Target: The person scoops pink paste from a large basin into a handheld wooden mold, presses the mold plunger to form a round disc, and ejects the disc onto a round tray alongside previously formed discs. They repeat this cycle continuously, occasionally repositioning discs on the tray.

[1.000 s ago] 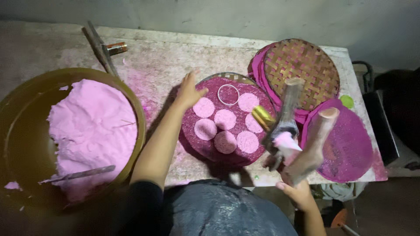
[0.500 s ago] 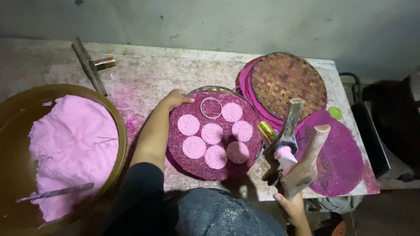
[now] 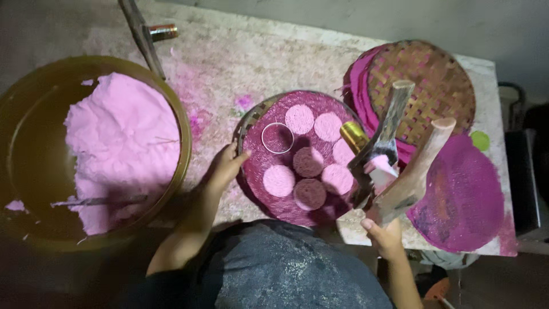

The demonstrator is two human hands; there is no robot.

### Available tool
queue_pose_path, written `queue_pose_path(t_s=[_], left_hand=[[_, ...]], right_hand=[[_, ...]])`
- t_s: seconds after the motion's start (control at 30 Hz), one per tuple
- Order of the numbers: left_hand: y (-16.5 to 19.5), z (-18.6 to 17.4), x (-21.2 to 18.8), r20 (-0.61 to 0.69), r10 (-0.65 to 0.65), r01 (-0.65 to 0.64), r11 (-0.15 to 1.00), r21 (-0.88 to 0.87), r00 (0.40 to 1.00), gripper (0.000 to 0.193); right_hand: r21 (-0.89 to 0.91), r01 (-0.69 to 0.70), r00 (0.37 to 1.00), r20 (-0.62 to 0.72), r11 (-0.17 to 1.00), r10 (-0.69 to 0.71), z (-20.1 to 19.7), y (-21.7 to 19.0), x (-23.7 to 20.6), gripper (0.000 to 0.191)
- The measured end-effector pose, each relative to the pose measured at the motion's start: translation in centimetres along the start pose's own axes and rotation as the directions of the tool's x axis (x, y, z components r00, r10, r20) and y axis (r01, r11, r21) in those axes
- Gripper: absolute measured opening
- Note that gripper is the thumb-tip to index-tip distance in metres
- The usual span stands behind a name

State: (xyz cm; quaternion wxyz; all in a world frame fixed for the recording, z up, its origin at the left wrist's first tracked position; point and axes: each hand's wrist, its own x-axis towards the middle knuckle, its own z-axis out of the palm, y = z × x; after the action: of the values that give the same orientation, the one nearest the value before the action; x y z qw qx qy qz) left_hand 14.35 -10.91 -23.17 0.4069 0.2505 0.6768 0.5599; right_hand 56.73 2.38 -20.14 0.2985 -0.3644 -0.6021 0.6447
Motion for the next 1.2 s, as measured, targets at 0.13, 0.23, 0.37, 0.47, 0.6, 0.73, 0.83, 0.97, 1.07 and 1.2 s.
queue_pose_path(t_s=[0.13, 0.23, 0.37, 0.47, 0.6, 0.73, 0.83, 0.97, 1.07, 1.2], left_hand=[[-4.0, 1.4, -1.5, 0.026, 0.03, -0.024, 0.981, -0.194, 0.999, 0.035], [-6.1, 3.7, -4.4, -0.1, 0.026, -0.047, 0.977, -0.21, 0.995, 0.046], [-4.9, 4.9, -8.2, -0.303, 0.439, -0.195, 0.783, 0.59, 0.846, 0.11], [-3.3, 4.7, -8.5, -0.183, 0.417, -0.332, 0.87, 0.366, 0.89, 0.118], [-3.3, 4.4, -7.9, -0.311, 0.207, -0.218, 0.976, 0.0, 0.927, 0.123], [-5.6, 5.0, -7.3, -0.096, 0.005, -0.052, 0.872, -0.487, 0.995, 0.08], [-7.1, 5.7, -7.0, 0.08, -0.106, 0.133, 0.773, -0.621, 0.991, 0.059], [-8.4, 6.7, -6.6, 0.077, -0.068, 0.099, 0.831, -0.547, 0.995, 0.059], [-8.4, 7.6, -5.6, 0.068, -0.043, 0.075, 0.805, -0.588, 0.997, 0.061], [-6.4, 7.8, -4.6, 0.176, -0.038, 0.14, 0.778, -0.613, 0.984, 0.064]], right_hand=[[0.028, -0.111, 0.994, 0.017, 0.993, 0.111, 0.0, 0.8, -0.1, 0.04], [0.113, -0.143, 0.99, 0.008, 0.983, 0.143, 0.3, 1.7, -0.8, 0.043], [0.162, -0.129, 0.992, 0.037, 0.978, 0.125, 0.6, 2.4, -1.7, 0.039], [0.23, -0.122, 0.992, 0.046, 0.966, 0.114, 0.7, 2.5, -1.9, 0.042], [0.193, -0.134, 0.991, 0.027, 0.972, 0.131, 0.8, 2.3, -2.2, 0.048], [0.227, -0.113, 0.994, 0.022, 0.967, 0.111, 1.4, 1.7, -2.6, 0.077], [0.194, -0.042, 0.999, -0.015, 0.98, 0.046, 2.0, 1.4, -2.6, 0.086], [0.179, 0.073, 0.997, -0.016, 0.981, -0.071, 2.8, 0.1, -2.3, 0.086], [0.251, 0.176, 0.982, 0.024, 0.952, -0.187, 3.3, -1.0, -2.2, 0.09], [0.262, 0.138, 0.987, 0.047, 0.955, -0.156, 3.9, -2.2, -2.2, 0.089]])
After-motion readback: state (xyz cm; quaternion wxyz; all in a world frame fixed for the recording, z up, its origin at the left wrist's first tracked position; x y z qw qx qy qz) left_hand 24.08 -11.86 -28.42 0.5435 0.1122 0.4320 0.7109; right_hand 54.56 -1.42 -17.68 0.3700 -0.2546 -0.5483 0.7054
